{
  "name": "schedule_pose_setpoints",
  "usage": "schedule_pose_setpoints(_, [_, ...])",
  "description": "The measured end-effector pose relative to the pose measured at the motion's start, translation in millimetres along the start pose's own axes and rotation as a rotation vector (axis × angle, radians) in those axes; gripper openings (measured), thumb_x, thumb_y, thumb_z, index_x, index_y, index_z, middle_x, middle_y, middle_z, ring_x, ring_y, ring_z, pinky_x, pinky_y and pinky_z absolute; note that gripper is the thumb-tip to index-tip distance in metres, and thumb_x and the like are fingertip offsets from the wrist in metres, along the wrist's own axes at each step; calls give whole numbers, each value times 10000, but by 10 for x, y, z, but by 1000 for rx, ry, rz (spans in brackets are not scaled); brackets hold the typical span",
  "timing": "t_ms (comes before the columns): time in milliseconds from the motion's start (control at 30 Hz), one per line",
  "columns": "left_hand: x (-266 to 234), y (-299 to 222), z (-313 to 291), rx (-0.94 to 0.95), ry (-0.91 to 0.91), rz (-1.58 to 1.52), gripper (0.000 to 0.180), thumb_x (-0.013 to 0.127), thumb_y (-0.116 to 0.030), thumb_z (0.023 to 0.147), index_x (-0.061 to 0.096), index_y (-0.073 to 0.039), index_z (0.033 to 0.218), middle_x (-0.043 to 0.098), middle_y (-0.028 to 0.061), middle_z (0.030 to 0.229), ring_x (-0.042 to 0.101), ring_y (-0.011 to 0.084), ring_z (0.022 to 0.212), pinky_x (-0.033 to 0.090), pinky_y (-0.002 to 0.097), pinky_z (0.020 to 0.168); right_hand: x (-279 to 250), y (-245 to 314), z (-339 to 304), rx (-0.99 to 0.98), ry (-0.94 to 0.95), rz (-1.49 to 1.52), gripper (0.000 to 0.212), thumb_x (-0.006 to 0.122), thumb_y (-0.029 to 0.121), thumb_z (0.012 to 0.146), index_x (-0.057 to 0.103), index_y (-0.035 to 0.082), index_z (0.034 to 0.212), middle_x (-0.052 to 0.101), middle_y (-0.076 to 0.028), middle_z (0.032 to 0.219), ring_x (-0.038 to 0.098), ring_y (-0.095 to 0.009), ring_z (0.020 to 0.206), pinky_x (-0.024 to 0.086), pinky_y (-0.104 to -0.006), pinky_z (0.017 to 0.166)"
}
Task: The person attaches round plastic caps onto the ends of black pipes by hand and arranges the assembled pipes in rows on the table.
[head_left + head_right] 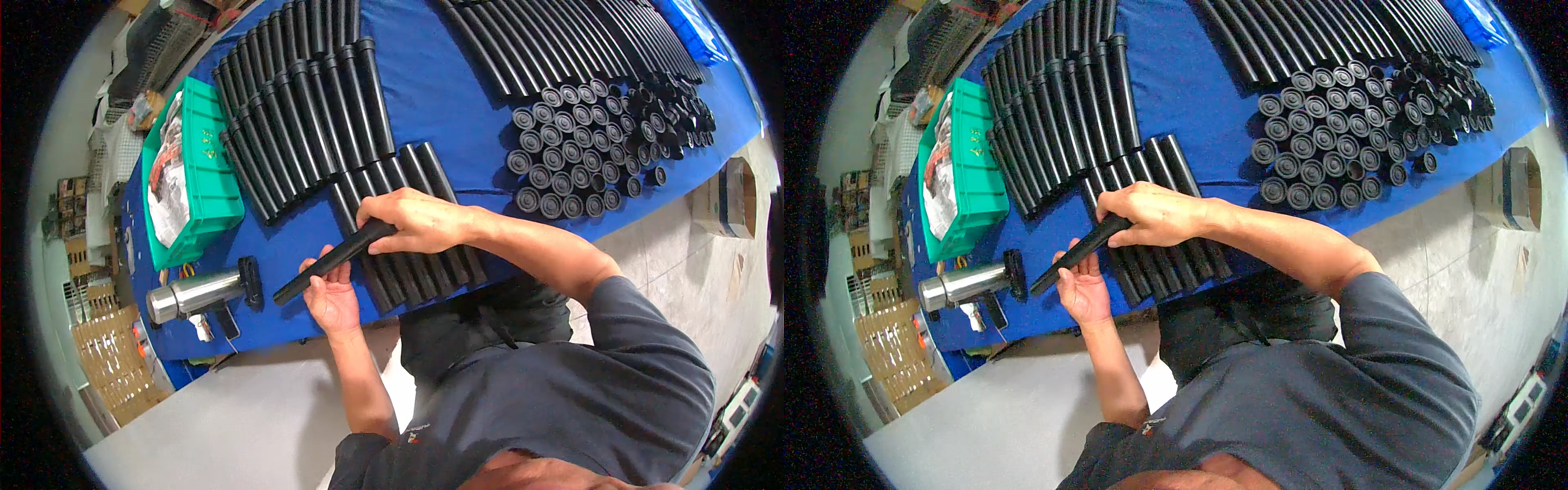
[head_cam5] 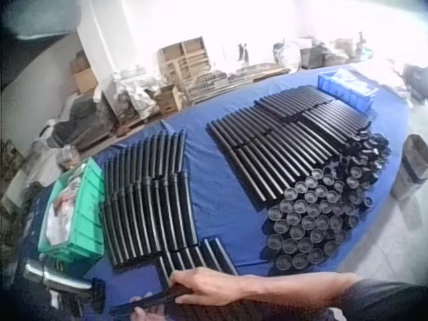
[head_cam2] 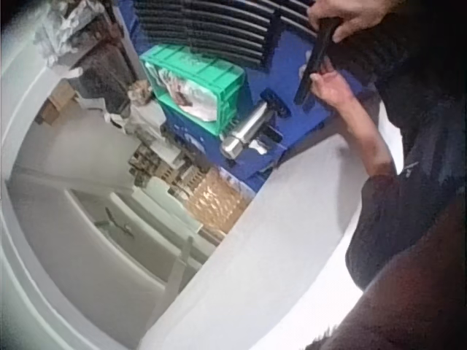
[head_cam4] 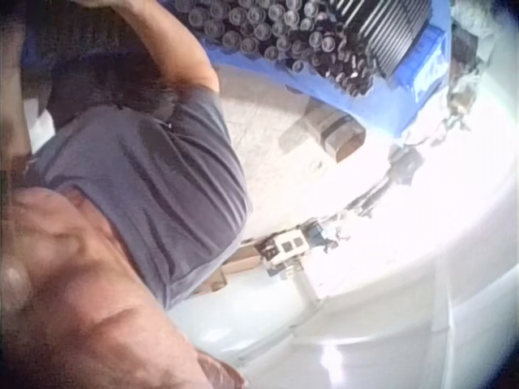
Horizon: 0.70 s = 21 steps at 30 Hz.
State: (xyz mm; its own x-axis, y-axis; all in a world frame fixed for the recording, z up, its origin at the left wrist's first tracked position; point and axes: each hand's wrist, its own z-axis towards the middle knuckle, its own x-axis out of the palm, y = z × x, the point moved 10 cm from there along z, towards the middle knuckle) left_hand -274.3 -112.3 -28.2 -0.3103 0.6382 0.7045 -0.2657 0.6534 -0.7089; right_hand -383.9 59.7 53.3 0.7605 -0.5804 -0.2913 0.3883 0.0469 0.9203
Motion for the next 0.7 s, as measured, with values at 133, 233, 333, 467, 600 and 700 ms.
schedule_pose_setpoints(133, [2,8,-12,-29,11,-52,359,697,-137,879,548,-41,1191,605,256,1246,610,349,1160,524,480,996,51,-37,17,14,3,17,347,733,202,826,566,-11,1042,634,-194,871,639,-362,823,486,-437,729])
schedule_pose_setpoints(233, [-22,8,7,-33,2,-116,349,684,-109,880,546,-52,1195,591,249,1272,587,362,1190,506,497,1016,-1,-1,0,-18,-84,52,386,751,221,821,570,-5,1076,647,-160,857,653,-299,806,495,-405,717])
schedule_pose_setpoints(333, [-16,9,-11,-41,32,-157,352,676,-93,880,541,-62,1203,576,239,1299,567,368,1216,490,504,1033,7,-86,5,127,-34,131,422,771,247,815,578,4,1100,661,-121,815,663,-235,780,505,-369,703])
schedule_pose_setpoints(467, [24,-8,-8,-41,42,-129,348,673,-84,886,543,-83,1209,570,225,1316,552,363,1236,474,501,1053,62,-154,5,151,-19,103,406,774,263,815,603,11,1084,670,-124,799,667,-226,757,504,-359,682])
schedule_pose_setpoints(600, [16,-14,6,-27,56,-124,339,680,-97,889,553,-92,1204,544,222,1349,525,353,1269,472,496,1058,34,-91,12,34,-43,56,409,773,271,815,609,13,1087,668,-127,793,668,-228,760,502,-360,679])
schedule_pose_setpoints(700, [126,-30,-5,-21,180,-141,351,623,-85,927,561,-79,1272,482,209,1419,479,339,1315,445,495,1086,70,-168,11,182,26,64,389,767,256,823,612,15,1086,664,-110,755,665,-215,734,500,-353,664])
